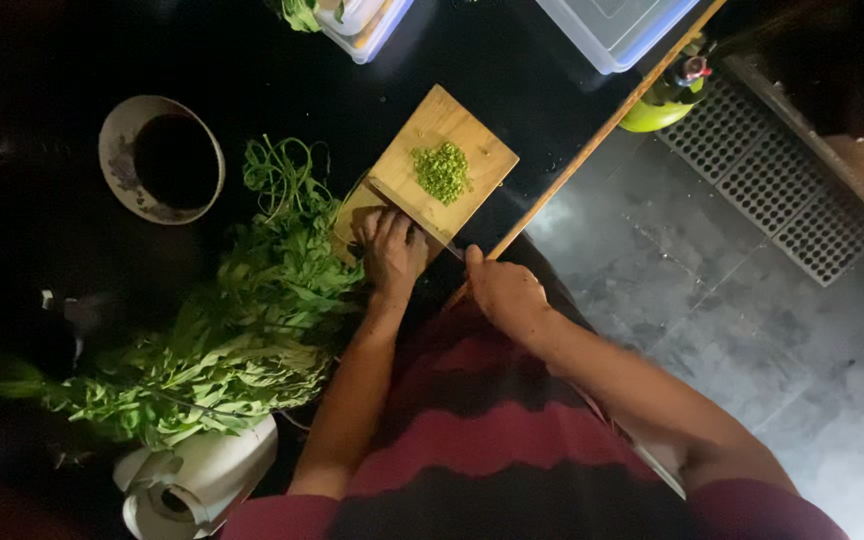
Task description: The person uses a large knife to finely chop green herbs on a wooden cutting board, picking up additional herb stems from a bunch and adding them to the board.
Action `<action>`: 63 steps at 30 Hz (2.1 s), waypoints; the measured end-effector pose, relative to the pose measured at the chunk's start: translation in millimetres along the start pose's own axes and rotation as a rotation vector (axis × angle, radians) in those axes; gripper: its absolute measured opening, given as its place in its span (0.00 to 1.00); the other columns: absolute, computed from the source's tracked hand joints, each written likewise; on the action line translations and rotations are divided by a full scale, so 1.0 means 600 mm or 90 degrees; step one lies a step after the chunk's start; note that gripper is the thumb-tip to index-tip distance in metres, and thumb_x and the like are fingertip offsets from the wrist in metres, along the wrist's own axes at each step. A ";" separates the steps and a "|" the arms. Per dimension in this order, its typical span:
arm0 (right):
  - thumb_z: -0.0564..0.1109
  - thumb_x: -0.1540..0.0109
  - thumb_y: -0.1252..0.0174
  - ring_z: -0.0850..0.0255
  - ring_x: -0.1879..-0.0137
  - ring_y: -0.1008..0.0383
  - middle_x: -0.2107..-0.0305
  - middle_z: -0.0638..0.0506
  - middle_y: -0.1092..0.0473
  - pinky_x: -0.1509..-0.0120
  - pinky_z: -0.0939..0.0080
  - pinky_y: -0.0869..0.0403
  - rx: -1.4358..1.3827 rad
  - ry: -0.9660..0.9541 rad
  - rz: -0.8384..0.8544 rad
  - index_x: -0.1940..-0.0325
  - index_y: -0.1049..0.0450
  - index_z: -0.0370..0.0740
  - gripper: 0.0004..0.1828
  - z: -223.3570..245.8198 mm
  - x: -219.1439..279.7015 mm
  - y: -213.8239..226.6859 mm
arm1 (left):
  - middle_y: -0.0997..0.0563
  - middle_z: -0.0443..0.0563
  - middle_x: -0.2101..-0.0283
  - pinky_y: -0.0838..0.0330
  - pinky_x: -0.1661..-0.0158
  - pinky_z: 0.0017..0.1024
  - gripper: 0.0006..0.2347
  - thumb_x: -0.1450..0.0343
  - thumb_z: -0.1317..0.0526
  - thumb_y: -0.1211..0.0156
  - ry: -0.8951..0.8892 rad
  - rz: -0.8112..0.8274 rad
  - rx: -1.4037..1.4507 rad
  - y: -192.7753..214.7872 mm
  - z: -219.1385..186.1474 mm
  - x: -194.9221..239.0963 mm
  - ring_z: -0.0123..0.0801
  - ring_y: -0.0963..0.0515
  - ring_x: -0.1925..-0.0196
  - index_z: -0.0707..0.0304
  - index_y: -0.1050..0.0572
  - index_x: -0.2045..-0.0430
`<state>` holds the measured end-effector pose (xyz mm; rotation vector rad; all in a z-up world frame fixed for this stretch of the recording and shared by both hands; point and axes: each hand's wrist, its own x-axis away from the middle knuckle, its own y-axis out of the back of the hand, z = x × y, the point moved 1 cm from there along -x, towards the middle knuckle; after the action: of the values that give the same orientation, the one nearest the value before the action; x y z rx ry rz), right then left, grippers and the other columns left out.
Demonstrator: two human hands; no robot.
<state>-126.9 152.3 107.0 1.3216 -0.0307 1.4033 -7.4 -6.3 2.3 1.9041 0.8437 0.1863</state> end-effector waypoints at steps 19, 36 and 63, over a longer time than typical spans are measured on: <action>0.49 0.30 0.56 0.37 0.61 0.20 0.65 0.35 0.24 0.61 0.40 0.22 -0.029 0.019 -0.058 0.48 0.39 0.36 0.14 0.017 -0.038 -0.003 | 0.19 0.50 0.55 0.38 0.42 0.45 0.06 0.33 0.64 0.31 -0.014 0.023 -0.016 0.049 -0.029 -0.021 0.45 0.26 0.45 0.63 0.20 0.66; 0.50 0.30 0.54 0.38 0.64 0.20 0.71 0.36 0.24 0.62 0.40 0.22 -0.016 0.019 -0.028 0.49 0.41 0.35 0.15 0.012 -0.040 -0.018 | 0.20 0.46 0.53 0.37 0.44 0.45 0.07 0.30 0.66 0.32 -0.049 0.007 0.026 0.054 -0.018 -0.005 0.44 0.27 0.45 0.61 0.18 0.60; 0.47 0.31 0.55 0.35 0.61 0.20 0.67 0.34 0.24 0.60 0.38 0.22 -0.051 0.008 -0.045 0.46 0.42 0.33 0.15 0.029 -0.056 -0.024 | 0.19 0.50 0.55 0.37 0.45 0.48 0.05 0.32 0.62 0.32 0.019 0.039 -0.036 0.050 -0.017 -0.005 0.48 0.27 0.47 0.62 0.20 0.67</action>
<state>-115.0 123.3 81.0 1.2359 -0.0303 1.3369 0.0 -8.2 33.3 1.8795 0.7929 0.2740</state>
